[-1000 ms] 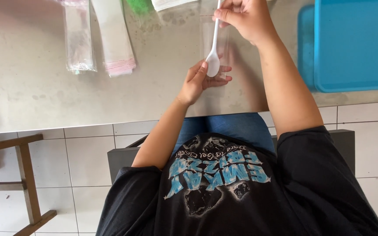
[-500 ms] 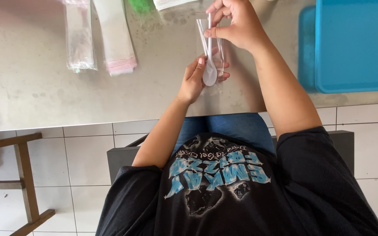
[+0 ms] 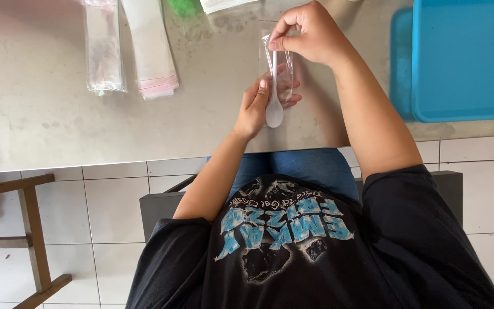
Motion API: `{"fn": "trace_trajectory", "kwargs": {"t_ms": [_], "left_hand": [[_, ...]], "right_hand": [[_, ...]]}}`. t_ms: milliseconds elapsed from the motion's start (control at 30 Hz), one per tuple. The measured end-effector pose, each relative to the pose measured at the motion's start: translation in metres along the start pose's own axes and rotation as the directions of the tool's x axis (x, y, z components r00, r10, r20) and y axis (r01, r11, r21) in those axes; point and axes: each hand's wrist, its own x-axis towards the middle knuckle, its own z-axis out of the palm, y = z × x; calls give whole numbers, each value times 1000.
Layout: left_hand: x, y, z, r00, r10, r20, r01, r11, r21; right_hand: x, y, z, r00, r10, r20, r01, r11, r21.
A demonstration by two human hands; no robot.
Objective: The person assembles disposable cutlery sets by placing a plastic spoon, a folded paper napkin, and a wooden toothpick into a clear plastic sleeve. They repeat this process for multiple sets on a stainless steel countertop.
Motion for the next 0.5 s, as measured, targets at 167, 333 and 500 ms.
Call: {"fn": "trace_trajectory", "kwargs": {"t_ms": [167, 333, 500], "left_hand": [[-7, 10, -2, 963, 169, -212, 56, 642, 764], [-11, 16, -21, 822, 416, 388, -326, -215, 921], [-13, 19, -20, 839, 365, 403, -345, -216, 913]], "right_hand": [[8, 9, 0, 998, 56, 25, -55, 996, -65], [18, 15, 8, 976, 210, 61, -198, 967, -162], [31, 48, 22, 982, 170, 77, -153, 969, -194]]}}
